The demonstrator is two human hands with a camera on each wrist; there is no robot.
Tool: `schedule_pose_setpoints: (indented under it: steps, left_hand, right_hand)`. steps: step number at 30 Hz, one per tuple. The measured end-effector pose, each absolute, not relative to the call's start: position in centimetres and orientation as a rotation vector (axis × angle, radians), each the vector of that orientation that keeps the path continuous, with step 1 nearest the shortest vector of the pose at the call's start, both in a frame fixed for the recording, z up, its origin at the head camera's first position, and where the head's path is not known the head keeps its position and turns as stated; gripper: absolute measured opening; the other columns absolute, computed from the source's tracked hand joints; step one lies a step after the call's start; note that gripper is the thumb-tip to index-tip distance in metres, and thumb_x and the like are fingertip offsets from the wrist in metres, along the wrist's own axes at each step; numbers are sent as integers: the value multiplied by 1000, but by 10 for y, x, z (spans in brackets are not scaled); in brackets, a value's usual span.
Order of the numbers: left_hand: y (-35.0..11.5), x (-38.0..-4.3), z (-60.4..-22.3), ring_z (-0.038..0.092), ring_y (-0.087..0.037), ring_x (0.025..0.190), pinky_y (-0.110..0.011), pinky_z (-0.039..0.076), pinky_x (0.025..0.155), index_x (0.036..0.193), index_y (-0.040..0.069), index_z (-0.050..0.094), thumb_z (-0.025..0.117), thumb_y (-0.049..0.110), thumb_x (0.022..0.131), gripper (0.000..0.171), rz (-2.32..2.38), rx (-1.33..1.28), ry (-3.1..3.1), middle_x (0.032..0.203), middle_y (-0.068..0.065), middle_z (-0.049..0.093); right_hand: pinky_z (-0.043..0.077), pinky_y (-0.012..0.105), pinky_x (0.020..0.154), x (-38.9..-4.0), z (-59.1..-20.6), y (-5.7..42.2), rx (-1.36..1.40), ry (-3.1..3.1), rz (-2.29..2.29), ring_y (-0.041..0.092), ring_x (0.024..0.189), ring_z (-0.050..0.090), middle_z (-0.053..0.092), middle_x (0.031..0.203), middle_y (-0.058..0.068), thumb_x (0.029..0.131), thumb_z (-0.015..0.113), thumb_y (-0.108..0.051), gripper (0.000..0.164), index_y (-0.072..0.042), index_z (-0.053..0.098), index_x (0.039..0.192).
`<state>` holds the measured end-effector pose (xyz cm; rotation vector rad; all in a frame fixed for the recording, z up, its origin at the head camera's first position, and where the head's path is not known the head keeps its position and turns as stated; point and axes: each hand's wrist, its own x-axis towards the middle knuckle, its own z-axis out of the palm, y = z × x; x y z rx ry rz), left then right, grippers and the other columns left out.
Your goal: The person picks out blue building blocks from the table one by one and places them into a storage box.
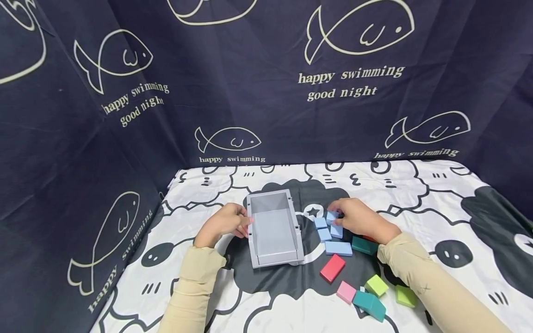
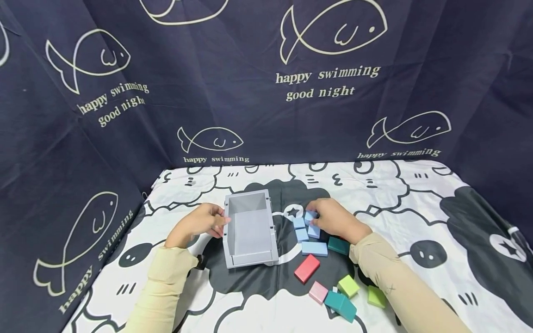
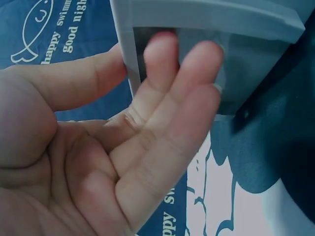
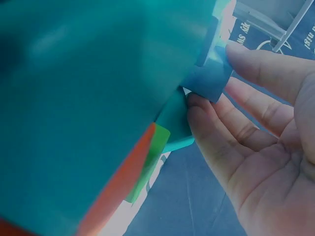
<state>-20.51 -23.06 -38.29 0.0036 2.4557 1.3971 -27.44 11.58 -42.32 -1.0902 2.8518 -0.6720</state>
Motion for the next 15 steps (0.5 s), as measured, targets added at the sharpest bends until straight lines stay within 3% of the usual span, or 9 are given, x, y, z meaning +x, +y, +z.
schedule_pose_setpoints:
  steps: [15]
  left_hand:
    - [-229,-204,-383,66,-25,56,-33,60,54,77,-2,53,61,6,90,17,1422,-33,2435,59,-10,62]
  right_hand:
    - [56,45,70,-275,-430,116,-1099,2884,-732,22,80,63,71,93,15,75,76,-5,29,4,69,102]
